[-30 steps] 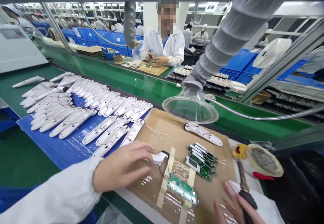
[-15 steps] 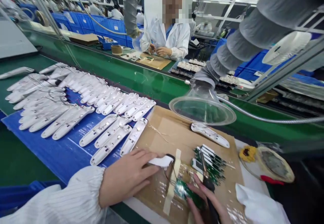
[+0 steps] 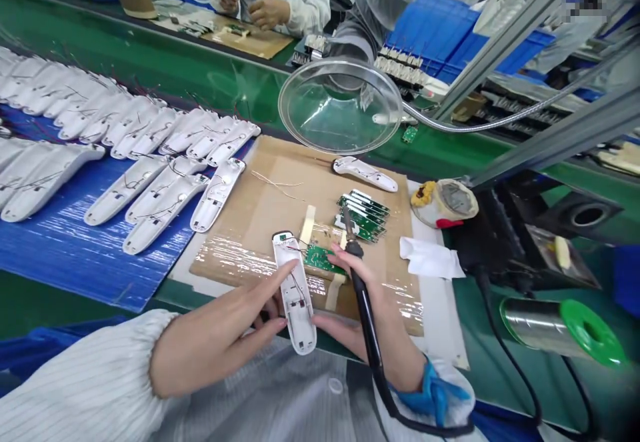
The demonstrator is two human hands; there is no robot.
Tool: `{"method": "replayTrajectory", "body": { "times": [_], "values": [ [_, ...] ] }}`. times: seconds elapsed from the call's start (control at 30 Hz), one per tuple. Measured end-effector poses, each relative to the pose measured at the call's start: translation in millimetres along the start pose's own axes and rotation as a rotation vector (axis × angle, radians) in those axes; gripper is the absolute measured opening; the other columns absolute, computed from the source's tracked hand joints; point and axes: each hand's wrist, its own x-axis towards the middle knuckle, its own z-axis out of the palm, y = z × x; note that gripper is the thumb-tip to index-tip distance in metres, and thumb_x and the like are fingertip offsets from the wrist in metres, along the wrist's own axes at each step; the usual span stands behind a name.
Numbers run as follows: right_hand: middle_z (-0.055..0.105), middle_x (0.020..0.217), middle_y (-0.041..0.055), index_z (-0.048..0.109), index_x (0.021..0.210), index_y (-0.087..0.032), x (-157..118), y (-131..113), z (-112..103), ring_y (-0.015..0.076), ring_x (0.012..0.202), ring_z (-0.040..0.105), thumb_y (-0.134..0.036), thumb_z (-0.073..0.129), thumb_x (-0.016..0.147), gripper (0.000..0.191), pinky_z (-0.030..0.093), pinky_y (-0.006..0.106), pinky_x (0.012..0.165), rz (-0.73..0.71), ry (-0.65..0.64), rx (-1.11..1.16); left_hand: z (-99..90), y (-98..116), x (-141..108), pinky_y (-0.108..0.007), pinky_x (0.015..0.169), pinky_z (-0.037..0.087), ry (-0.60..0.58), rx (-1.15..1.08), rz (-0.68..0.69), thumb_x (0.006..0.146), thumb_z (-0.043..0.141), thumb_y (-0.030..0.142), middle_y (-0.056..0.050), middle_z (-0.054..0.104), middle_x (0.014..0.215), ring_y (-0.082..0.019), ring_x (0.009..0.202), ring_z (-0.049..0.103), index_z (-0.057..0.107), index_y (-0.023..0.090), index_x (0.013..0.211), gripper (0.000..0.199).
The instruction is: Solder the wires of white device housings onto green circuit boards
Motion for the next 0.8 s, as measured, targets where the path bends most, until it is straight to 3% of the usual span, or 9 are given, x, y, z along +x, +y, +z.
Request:
{"method": "replayTrajectory", "body": {
  "times": [0.07, 0.13, 0.23, 0.33, 0.43, 0.53, 0.67, 0.73, 0.8],
  "values": [
    [0.053, 0.156, 0.0132, 0.035, 0.155, -0.027, -2, 0, 1, 0.0302, 0.14, 0.057, -0.048, 0.086, 0.083, 0.091, 0.056, 0.049, 0.114, 0.01, -0.043, -0.028, -2.5, 0, 2, -0.026, 0.077, 0.062, 0.004, 0.063, 0.018, 0.108, 0.043, 0.031, -0.002, 0.076, 0.11, -0.017, 0.088, 0.074, 0.012, 0.033, 0.167, 0.067],
    [0.053, 0.156, 0.0117, 0.034, 0.155, -0.028, -3, 2, 3, 0.0288, 0.141, 0.056, -0.045, 0.084, 0.085, 0.088, 0.056, 0.048, 0.114, 0.006, -0.054, -0.071, -8.7, 1, 8, -0.028, 0.078, 0.061, 0.049, 0.187, 0.067, 0.11, 0.041, 0.033, -0.005, 0.075, 0.115, -0.018, 0.092, 0.074, 0.034, 0.031, 0.159, 0.05],
    [0.055, 0.155, 0.0106, 0.036, 0.154, -0.028, -2, 4, 5, 0.0275, 0.139, 0.058, -0.042, 0.082, 0.087, 0.083, 0.057, 0.045, 0.113, -0.003, -0.05, -0.084, -17.8, 5, 23, -0.029, 0.068, 0.057, 0.095, 0.415, 0.212, 0.108, 0.039, 0.023, -0.006, 0.071, 0.102, -0.019, 0.08, 0.069, 0.064, 0.024, 0.122, 0.029],
    [0.055, 0.155, 0.0097, 0.036, 0.154, -0.028, -1, 5, 4, 0.0254, 0.139, 0.058, -0.039, 0.082, 0.088, 0.081, 0.056, 0.042, 0.114, -0.007, -0.046, -0.068, -26.3, 9, 37, -0.029, 0.056, 0.05, 0.023, 0.575, 0.32, 0.099, 0.036, 0.007, -0.004, 0.065, 0.086, -0.018, 0.067, 0.061, 0.067, 0.02, 0.095, 0.034],
    [0.055, 0.155, 0.0089, 0.034, 0.155, -0.027, -1, 5, 3, 0.023, 0.141, 0.057, -0.035, 0.08, 0.091, 0.079, 0.052, 0.041, 0.118, -0.032, -0.032, -0.052, -38.5, 6, 38, -0.029, 0.064, 0.055, -0.028, 0.544, 0.328, 0.099, 0.037, 0.008, -0.005, 0.069, 0.098, -0.019, 0.076, 0.064, 0.068, 0.022, 0.107, 0.034],
    [0.054, 0.156, 0.0073, 0.035, 0.154, -0.028, -3, 5, 4, 0.0226, 0.141, 0.056, -0.033, 0.078, 0.092, 0.076, 0.052, 0.042, 0.118, -0.01, -0.021, -0.069, -48.3, -6, 23, -0.035, 0.076, 0.06, -0.014, 0.475, 0.313, 0.103, 0.038, 0.018, -0.007, 0.07, 0.114, -0.023, 0.096, 0.067, 0.066, 0.029, 0.123, 0.036],
    [0.054, 0.156, 0.006, 0.036, 0.154, -0.029, -2, 5, 5, 0.0233, 0.138, 0.06, -0.034, 0.073, 0.096, 0.069, 0.056, 0.043, 0.114, 0.025, -0.019, -0.074, -47.4, -18, 7, -0.047, 0.099, 0.054, 0.012, 0.633, 0.345, 0.1, 0.029, 0.006, -0.007, 0.066, 0.134, -0.028, 0.128, 0.058, 0.067, 0.028, 0.127, 0.051],
    [0.054, 0.156, 0.0065, 0.037, 0.154, -0.028, -2, 4, 4, 0.0227, 0.137, 0.06, -0.034, 0.07, 0.098, 0.066, 0.057, 0.042, 0.113, 0.022, -0.014, -0.052, -45.5, -14, 12, -0.049, 0.102, 0.048, 0.02, 0.713, 0.414, 0.102, 0.027, 0.004, -0.009, 0.067, 0.132, -0.029, 0.13, 0.056, 0.07, 0.022, 0.119, 0.049],
    [0.054, 0.156, 0.0081, 0.037, 0.153, -0.027, -1, 3, 2, 0.0234, 0.137, 0.06, -0.038, 0.068, 0.099, 0.063, 0.057, 0.043, 0.113, 0.03, -0.016, -0.029, -44.1, -4, 26, -0.045, 0.099, 0.046, 0.027, 0.709, 0.516, 0.107, 0.027, 0.01, -0.008, 0.073, 0.116, -0.027, 0.116, 0.063, 0.072, 0.019, 0.107, 0.046]
  ]
}}
